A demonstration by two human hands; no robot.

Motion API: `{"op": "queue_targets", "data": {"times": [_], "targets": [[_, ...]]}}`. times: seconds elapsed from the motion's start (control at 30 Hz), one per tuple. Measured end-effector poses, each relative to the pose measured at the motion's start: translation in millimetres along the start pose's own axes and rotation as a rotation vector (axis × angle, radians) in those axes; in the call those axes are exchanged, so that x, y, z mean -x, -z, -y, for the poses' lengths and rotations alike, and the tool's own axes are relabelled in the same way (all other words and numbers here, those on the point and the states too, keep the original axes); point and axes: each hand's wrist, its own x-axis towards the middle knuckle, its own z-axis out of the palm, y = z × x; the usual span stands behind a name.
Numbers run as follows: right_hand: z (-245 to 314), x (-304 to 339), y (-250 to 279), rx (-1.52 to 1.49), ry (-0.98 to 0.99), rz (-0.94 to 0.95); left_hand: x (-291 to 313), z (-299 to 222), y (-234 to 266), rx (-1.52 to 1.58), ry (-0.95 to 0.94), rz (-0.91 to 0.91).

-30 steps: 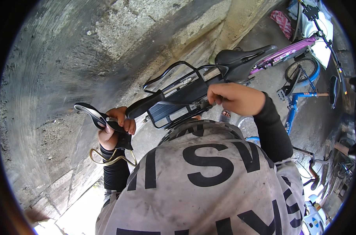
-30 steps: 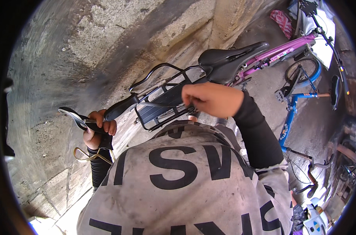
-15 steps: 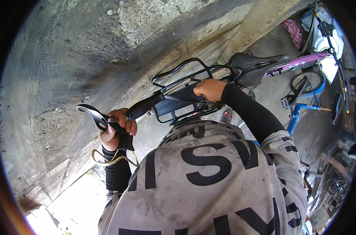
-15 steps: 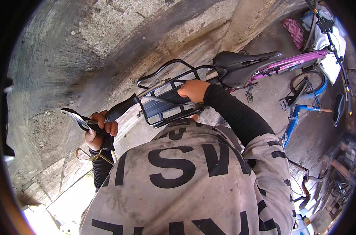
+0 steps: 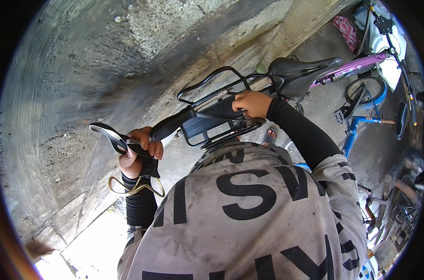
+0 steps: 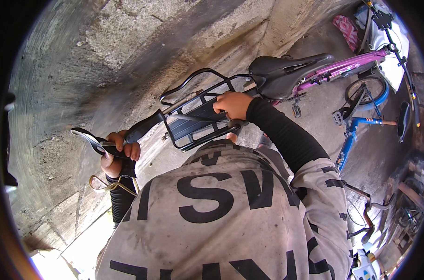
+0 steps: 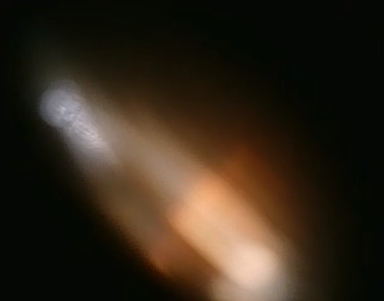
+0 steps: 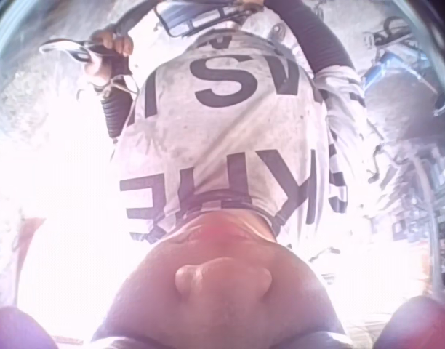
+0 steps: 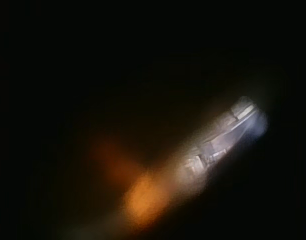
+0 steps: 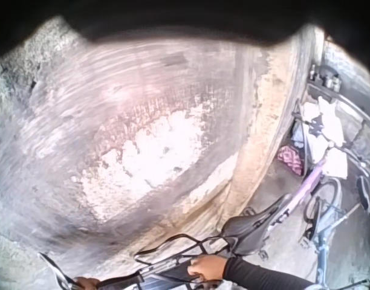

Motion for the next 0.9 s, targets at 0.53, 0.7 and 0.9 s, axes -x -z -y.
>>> {"op": "queue_targets", "data": {"times": [0.53,0.7,0.9], "targets": [[-2.7,9.8,5.1,0.038,-0.076,-0.153,-7.8,1.2,-7.9,-0.016,0.016,0.026],[18.7,16.1,17.0,-0.739,-0.108,-0.458,-6.5,0.2,-7.0,-0.034,0.026,0.092],[79.3,61.8,52.2,-1.518,-0.056,-0.718,-27.0,17.4,-24.0,0.141,0.0,0.214]]}}
